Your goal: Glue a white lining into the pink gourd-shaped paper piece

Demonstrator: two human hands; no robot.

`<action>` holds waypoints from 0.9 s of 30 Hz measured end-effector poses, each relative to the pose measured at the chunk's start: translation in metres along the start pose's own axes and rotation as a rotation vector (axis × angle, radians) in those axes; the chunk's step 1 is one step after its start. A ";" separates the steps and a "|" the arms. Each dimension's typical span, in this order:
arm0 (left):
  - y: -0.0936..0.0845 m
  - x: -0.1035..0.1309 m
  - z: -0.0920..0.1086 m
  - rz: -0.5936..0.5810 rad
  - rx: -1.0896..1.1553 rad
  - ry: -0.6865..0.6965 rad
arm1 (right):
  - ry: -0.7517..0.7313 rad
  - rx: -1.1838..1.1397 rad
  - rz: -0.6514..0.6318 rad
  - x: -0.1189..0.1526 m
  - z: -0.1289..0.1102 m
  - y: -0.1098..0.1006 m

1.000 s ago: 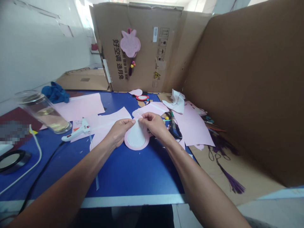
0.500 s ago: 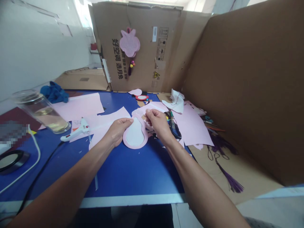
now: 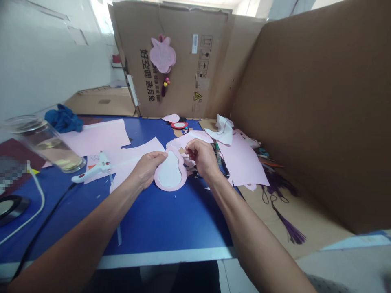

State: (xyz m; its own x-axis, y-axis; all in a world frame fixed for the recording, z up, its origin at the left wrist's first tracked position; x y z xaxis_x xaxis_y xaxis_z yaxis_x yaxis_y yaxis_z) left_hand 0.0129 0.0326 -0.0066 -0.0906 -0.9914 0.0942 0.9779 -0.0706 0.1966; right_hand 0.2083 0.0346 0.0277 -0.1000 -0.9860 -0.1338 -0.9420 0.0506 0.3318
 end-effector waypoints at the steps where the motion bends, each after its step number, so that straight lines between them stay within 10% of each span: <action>1: 0.000 0.000 0.000 -0.001 0.003 0.004 | -0.005 0.004 -0.003 0.000 0.000 0.000; 27: 0.006 0.005 -0.001 -0.142 0.051 -0.010 | 0.066 0.374 -0.118 0.010 0.007 0.010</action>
State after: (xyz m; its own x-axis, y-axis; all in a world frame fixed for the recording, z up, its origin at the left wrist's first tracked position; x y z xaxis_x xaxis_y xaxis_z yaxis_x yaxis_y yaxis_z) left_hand 0.0186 0.0269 -0.0063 -0.2299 -0.9705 0.0720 0.9443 -0.2045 0.2579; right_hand 0.1959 0.0261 0.0226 0.0257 -0.9960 -0.0859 -0.9986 -0.0217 -0.0472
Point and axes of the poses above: each hand's wrist, its own x-axis away from the middle knuckle, its own y-axis out of the palm, z = x × y, the point moved 2 cm from there along -x, towards the middle knuckle, and after that the axes turned 1 degree about -x, right-handed, at the moved point
